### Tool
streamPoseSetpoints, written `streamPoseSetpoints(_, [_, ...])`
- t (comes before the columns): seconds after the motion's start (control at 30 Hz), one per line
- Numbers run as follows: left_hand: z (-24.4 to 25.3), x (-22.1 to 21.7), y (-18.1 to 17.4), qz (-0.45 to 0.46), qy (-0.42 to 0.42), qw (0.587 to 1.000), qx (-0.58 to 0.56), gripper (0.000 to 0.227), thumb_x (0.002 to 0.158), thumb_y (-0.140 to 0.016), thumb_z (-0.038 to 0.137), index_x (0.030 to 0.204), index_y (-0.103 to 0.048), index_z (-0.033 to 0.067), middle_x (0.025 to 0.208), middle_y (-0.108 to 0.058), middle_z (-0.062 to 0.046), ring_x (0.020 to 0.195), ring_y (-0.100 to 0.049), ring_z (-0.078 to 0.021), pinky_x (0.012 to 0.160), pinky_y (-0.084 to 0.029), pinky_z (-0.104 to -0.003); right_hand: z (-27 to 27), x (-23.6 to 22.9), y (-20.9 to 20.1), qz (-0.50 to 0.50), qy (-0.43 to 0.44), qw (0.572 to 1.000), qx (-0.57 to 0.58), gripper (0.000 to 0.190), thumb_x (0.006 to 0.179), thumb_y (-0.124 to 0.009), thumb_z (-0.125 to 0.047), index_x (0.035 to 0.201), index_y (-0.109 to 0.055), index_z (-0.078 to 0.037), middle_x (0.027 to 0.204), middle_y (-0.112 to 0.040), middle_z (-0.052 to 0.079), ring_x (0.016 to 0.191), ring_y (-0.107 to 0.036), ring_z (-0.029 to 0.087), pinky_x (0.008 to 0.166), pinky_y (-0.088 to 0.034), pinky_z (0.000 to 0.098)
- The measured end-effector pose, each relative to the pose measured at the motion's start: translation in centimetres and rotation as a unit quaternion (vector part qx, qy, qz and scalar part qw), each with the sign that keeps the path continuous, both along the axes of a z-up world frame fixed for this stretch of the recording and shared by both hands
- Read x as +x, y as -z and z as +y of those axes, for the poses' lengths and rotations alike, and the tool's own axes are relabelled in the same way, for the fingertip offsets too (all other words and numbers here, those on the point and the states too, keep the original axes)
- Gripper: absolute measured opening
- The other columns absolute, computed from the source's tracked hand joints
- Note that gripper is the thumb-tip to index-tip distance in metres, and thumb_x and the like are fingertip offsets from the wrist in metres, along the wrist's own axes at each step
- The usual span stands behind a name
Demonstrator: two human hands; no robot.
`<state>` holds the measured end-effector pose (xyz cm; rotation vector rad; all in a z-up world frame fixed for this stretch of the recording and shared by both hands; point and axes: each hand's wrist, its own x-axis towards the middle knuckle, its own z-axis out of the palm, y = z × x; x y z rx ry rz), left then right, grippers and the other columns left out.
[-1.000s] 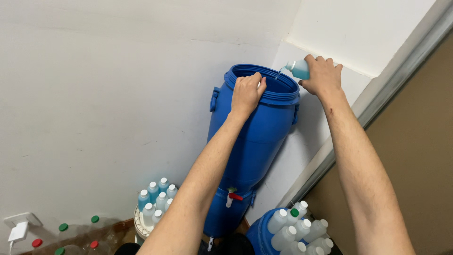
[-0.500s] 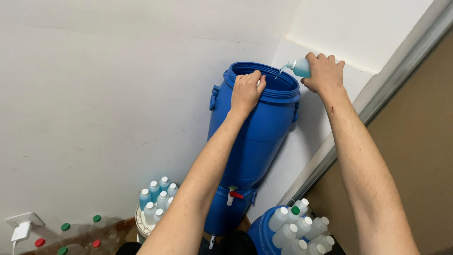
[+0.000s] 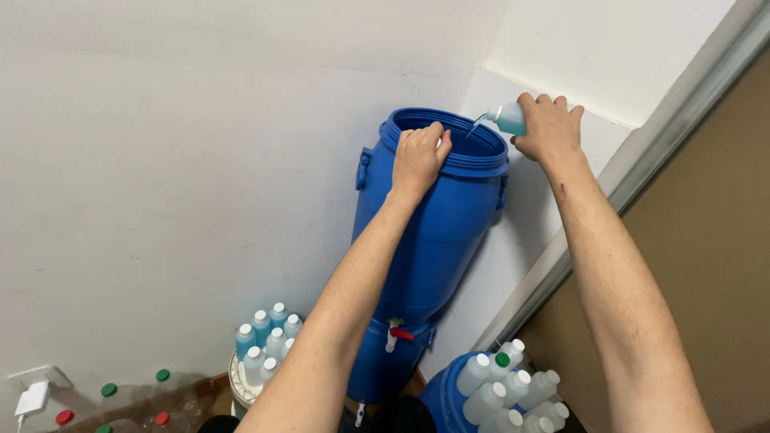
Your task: The person repeatedly picks up small plastic bottles containing a light blue liquid from a bucket, pours the contents into a large blue barrel, and returns the empty bottles to the bucket. The person is sitting on the floor during the task.
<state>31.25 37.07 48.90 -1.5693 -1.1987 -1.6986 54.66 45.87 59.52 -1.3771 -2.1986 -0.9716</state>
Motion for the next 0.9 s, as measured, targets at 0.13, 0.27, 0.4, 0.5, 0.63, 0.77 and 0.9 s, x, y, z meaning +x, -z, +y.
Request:
streamPoseSetpoints(0.13, [-0.1,0.0,0.0,0.006,-0.006,1.0,0.013,0.025,0.101,-0.057,0.031,0.081,-0.051,0.0182,0.06,-0.059,-0.002,0.07,-0.069,-0.0193,0.083,-0.052,-0.033,-0.1,-0.2,-0.1,-0.004,-0.002,1.0,0.005,0.061,0.077,-0.078,-0.028,0.135,-0.063,-0.012,0.112,-0.071,0.021,0.106,-0.065,0.044,0.085,-0.043,0.0669])
streamPoseSetpoints(0.27, [-0.3,0.0,-0.1,0.01,-0.013,1.0,0.011,0.025,0.101,-0.057,0.031,0.081,-0.051,0.0185,0.061,-0.059,-0.002,0.071,-0.069,-0.0191,0.083,-0.052,-0.033,0.3,-0.5,0.2,-0.002,0.021,1.0,-0.009,0.062,0.078,-0.074,-0.029,0.137,-0.06,-0.016,0.116,-0.07,0.018,0.11,-0.063,0.042,0.088,-0.043,0.0653])
streamPoseSetpoints(0.4, [-0.7,-0.1,-0.1,0.018,-0.016,1.0,0.002,0.024,0.101,-0.058,0.031,0.082,-0.052,0.0184,0.062,-0.059,-0.001,0.072,-0.069,-0.0192,0.082,-0.052,-0.033,0.7,-1.0,0.8,-0.005,0.033,0.999,-0.013,0.059,0.078,-0.074,-0.026,0.135,-0.061,-0.018,0.116,-0.07,0.016,0.111,-0.064,0.04,0.091,-0.042,0.0662])
streamPoseSetpoints(0.5, [-0.4,0.0,0.0,0.006,-0.007,1.0,-0.004,0.025,0.101,-0.058,0.03,0.081,-0.051,0.0181,0.06,-0.058,0.0,0.069,-0.069,-0.0188,0.083,-0.052,-0.033,0.3,-1.3,0.8,-0.005,0.032,0.999,-0.016,0.059,0.079,-0.073,-0.025,0.136,-0.059,-0.019,0.116,-0.07,0.015,0.112,-0.063,0.039,0.09,-0.044,0.0638])
streamPoseSetpoints(0.63, [-0.2,0.0,0.2,0.005,-0.014,1.0,-0.006,0.024,0.1,-0.059,0.031,0.081,-0.051,0.0187,0.06,-0.058,-0.001,0.071,-0.069,-0.0184,0.083,-0.053,-0.033,0.8,-1.2,0.9,-0.008,0.032,0.999,-0.004,0.06,0.078,-0.072,-0.027,0.136,-0.06,-0.02,0.115,-0.07,0.014,0.111,-0.063,0.038,0.089,-0.044,0.0626])
streamPoseSetpoints(0.77, [-0.2,0.1,0.1,0.001,-0.012,1.0,-0.01,0.025,0.101,-0.059,0.03,0.08,-0.051,0.0192,0.06,-0.058,0.001,0.07,-0.068,-0.017,0.083,-0.053,-0.031,0.9,-1.1,0.8,-0.009,0.034,0.999,0.002,0.058,0.078,-0.07,-0.027,0.135,-0.06,-0.018,0.115,-0.07,0.015,0.109,-0.063,0.038,0.088,-0.044,0.0622])
streamPoseSetpoints(0.9, [-0.3,0.0,0.0,0.001,-0.017,1.0,-0.002,0.024,0.1,-0.06,0.031,0.08,-0.051,0.0197,0.062,-0.06,0.0,0.072,-0.069,-0.0171,0.084,-0.053,-0.031,0.5,-1.1,0.8,-0.016,0.032,0.999,0.009,0.06,0.077,-0.072,-0.025,0.135,-0.061,-0.017,0.114,-0.071,0.015,0.108,-0.064,0.037,0.086,-0.045,0.0614])
